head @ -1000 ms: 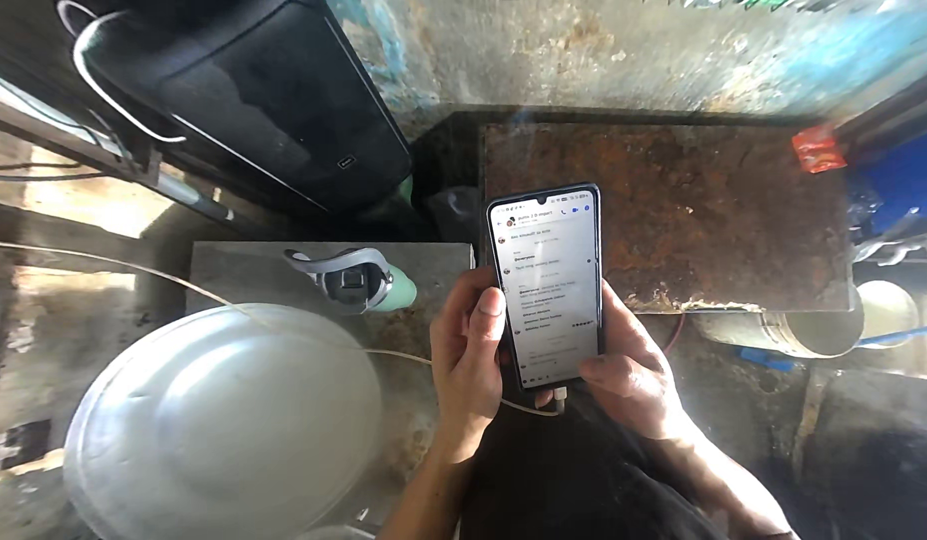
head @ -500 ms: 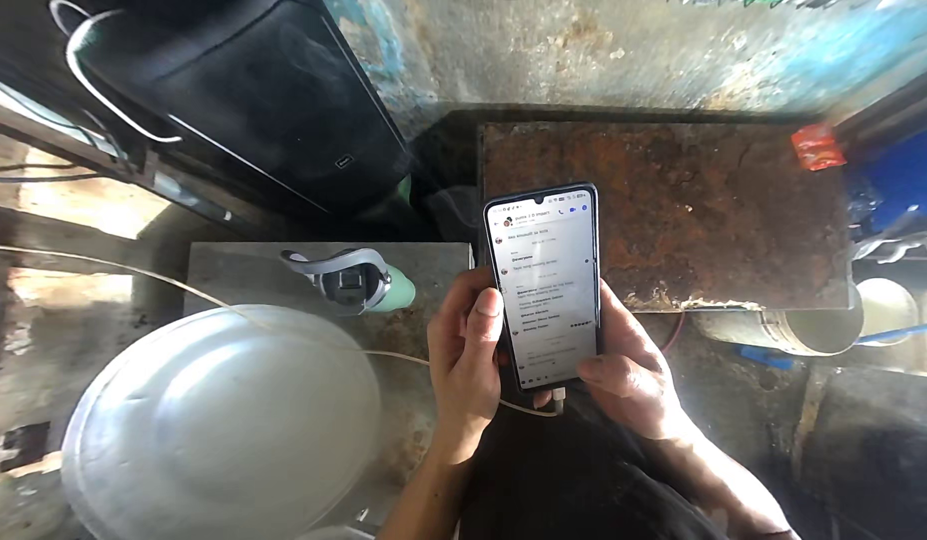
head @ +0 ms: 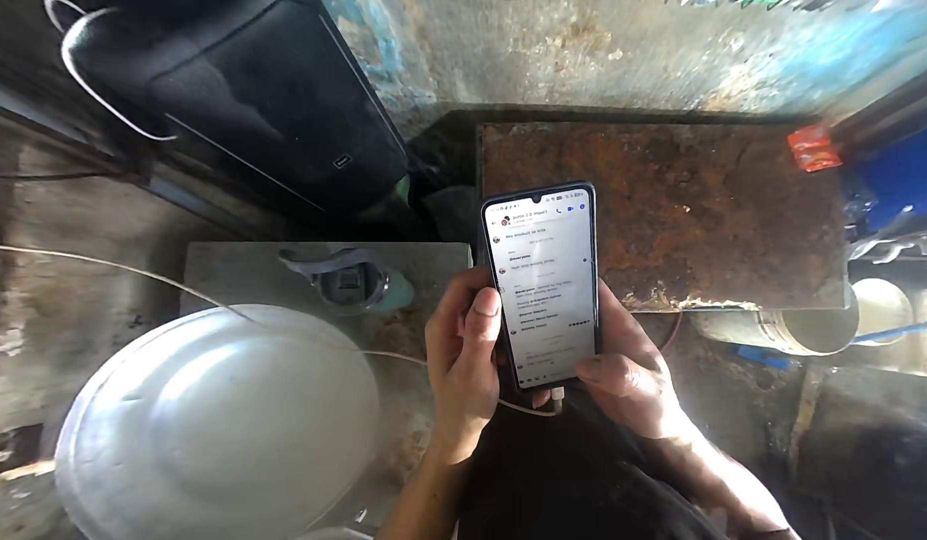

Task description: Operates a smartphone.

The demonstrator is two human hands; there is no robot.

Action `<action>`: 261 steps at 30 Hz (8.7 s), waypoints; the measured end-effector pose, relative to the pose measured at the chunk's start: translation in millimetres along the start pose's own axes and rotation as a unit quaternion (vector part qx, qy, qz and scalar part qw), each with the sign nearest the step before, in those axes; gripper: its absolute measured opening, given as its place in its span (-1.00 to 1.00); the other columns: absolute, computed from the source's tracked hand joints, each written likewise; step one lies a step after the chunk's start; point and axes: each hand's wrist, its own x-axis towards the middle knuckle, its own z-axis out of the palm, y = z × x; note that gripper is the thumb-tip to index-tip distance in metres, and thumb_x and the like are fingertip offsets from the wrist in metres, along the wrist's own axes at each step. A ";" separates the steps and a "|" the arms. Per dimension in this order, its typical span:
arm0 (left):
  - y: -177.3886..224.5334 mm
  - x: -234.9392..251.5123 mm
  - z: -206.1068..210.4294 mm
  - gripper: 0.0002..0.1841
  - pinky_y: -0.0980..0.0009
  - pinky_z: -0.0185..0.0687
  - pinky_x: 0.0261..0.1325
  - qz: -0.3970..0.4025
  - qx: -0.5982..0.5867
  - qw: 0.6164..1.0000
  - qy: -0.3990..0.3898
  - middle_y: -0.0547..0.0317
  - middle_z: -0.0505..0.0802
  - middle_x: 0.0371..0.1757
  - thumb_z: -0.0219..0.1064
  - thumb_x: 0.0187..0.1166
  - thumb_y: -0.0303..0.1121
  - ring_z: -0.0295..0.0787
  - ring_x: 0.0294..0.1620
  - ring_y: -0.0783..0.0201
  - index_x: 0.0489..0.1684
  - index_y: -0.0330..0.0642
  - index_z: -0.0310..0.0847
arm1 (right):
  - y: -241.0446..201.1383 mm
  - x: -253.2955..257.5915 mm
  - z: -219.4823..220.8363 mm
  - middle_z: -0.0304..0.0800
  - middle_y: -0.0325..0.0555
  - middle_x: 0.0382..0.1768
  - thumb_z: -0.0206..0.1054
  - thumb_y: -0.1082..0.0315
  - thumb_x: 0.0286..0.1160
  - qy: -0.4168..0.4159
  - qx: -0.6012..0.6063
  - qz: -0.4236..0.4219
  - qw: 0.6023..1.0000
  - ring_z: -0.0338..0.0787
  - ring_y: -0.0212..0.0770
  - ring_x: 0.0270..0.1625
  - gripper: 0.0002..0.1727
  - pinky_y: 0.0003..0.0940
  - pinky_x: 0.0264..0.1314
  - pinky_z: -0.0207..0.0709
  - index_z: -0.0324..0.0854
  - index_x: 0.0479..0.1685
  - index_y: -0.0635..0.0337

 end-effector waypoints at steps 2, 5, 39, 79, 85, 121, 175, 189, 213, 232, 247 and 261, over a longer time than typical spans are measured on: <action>0.0 0.6 -0.2 -0.66 0.40 0.86 -0.11 0.001 0.003 1.000 -0.001 0.23 0.83 -0.12 0.01 0.87 -0.11 0.84 -0.15 0.38 0.22 -0.09 0.60 | 0.2 0.4 -0.1 0.68 0.06 0.27 0.18 0.44 0.46 -0.004 0.003 -0.005 1.000 0.82 -0.07 0.14 -0.32 -0.08 -0.02 0.84 0.22 0.69 0.04; -0.3 0.6 -0.3 -0.66 0.41 0.85 -0.12 -0.001 0.007 1.000 -0.002 0.23 0.82 -0.12 0.00 0.87 -0.10 0.84 -0.16 0.39 0.21 -0.08 0.60 | 0.7 0.5 -0.7 0.68 0.05 0.27 0.18 0.44 0.47 -0.007 0.000 -0.007 1.000 0.82 -0.10 0.15 -0.32 -0.11 0.00 0.84 0.22 0.69 0.05; -0.2 2.0 1.8 -0.67 0.38 0.86 -0.12 0.002 -0.003 1.000 0.001 0.17 0.82 -0.12 -0.02 0.88 -0.15 0.84 -0.16 0.34 0.21 -0.13 0.59 | -0.7 1.3 -0.8 0.70 0.10 0.23 0.21 0.41 0.46 0.001 0.001 0.009 1.000 0.86 -0.02 0.07 -0.33 -0.04 -0.11 0.86 0.23 0.67 0.04; -1.4 1.7 -1.0 -0.66 0.40 0.85 -0.07 -0.002 0.026 1.000 0.003 0.24 0.82 -0.10 -0.03 0.88 -0.16 0.83 -0.13 0.39 0.24 -0.10 0.60 | 2.1 1.3 -1.3 0.69 0.10 0.26 0.17 0.46 0.45 0.001 0.008 0.001 1.000 0.84 -0.01 0.11 -0.29 -0.04 -0.10 0.86 0.20 0.71 0.03; -2.0 1.9 -0.5 -0.66 0.39 0.85 -0.06 0.001 0.014 1.000 0.002 0.22 0.82 -0.09 -0.02 0.88 -0.15 0.83 -0.12 0.38 0.24 -0.12 0.60 | -2.5 1.8 -0.7 0.69 0.02 0.26 0.19 0.44 0.47 0.004 -0.006 -0.005 1.000 0.84 -0.12 0.11 -0.34 -0.10 -0.01 0.84 0.24 0.66 0.10; -1.7 1.6 -0.1 -0.65 0.40 0.86 -0.08 -0.004 0.011 1.000 0.001 0.23 0.82 -0.10 -0.04 0.89 -0.14 0.84 -0.14 0.38 0.24 -0.10 0.59 | 0.8 0.7 -1.1 0.70 0.09 0.24 0.16 0.48 0.45 0.003 0.005 0.003 1.000 0.84 -0.03 0.10 -0.31 -0.05 -0.07 0.85 0.22 0.69 0.05; 1.8 2.9 2.0 -0.66 0.43 0.84 -0.14 -0.006 0.014 1.000 0.003 0.22 0.80 -0.14 -0.08 0.90 -0.16 0.83 -0.18 0.40 0.21 -0.13 0.57 | -2.8 4.8 3.6 0.73 0.13 0.14 0.07 0.54 0.48 0.019 -0.001 0.024 1.000 0.88 -0.01 -0.03 -0.36 -0.04 -0.21 0.86 0.26 0.64 0.05; 1.5 3.9 2.3 -0.66 0.43 0.84 -0.14 -0.002 0.008 1.000 0.003 0.21 0.79 -0.16 -0.09 0.90 -0.18 0.82 -0.19 0.40 0.18 -0.14 0.57 | -3.2 4.1 2.6 0.73 0.11 0.14 0.14 0.54 0.44 0.005 0.011 0.024 1.000 0.88 -0.02 -0.02 -0.32 -0.05 -0.18 0.87 0.22 0.65 0.04; -1.6 3.7 0.9 -0.66 0.41 0.85 -0.15 0.001 0.000 1.000 -0.004 0.22 0.80 -0.11 -0.07 0.89 -0.16 0.82 -0.16 0.39 0.22 -0.14 0.57 | -6.5 3.4 4.5 0.80 -0.08 0.04 0.24 0.49 0.42 0.026 -0.003 0.004 1.000 0.88 -0.19 -0.08 -0.48 -0.17 -0.14 0.85 0.45 0.45 0.07; 1.1 4.0 4.0 -0.66 0.42 0.85 -0.13 -0.005 0.016 1.000 0.004 0.22 0.80 -0.13 -0.09 0.90 -0.18 0.83 -0.17 0.40 0.22 -0.14 0.56 | -3.4 3.1 1.0 0.73 -0.04 0.19 0.11 0.24 0.59 0.040 0.025 0.030 0.998 0.86 -0.13 0.05 -0.43 -0.10 -0.11 0.85 0.29 0.65 -0.03; 0.9 4.2 3.5 -0.67 0.43 0.85 -0.10 -0.003 0.010 1.000 0.003 0.23 0.80 -0.12 -0.08 0.90 -0.18 0.83 -0.15 0.40 0.21 -0.13 0.57 | -0.3 4.6 -0.3 0.69 0.11 0.22 0.06 0.28 0.59 0.014 0.043 0.033 0.998 0.84 -0.01 0.08 -0.40 -0.03 -0.13 0.84 0.21 0.68 0.00; -0.3 3.4 3.0 -0.67 0.43 0.85 -0.13 -0.001 0.010 1.000 -0.001 0.25 0.80 -0.13 -0.08 0.89 -0.17 0.82 -0.17 0.41 0.21 -0.12 0.56 | 0.1 3.0 -0.8 0.68 0.09 0.23 0.04 0.31 0.60 0.010 0.046 0.027 0.999 0.83 -0.03 0.09 -0.39 -0.04 -0.10 0.83 0.19 0.70 0.00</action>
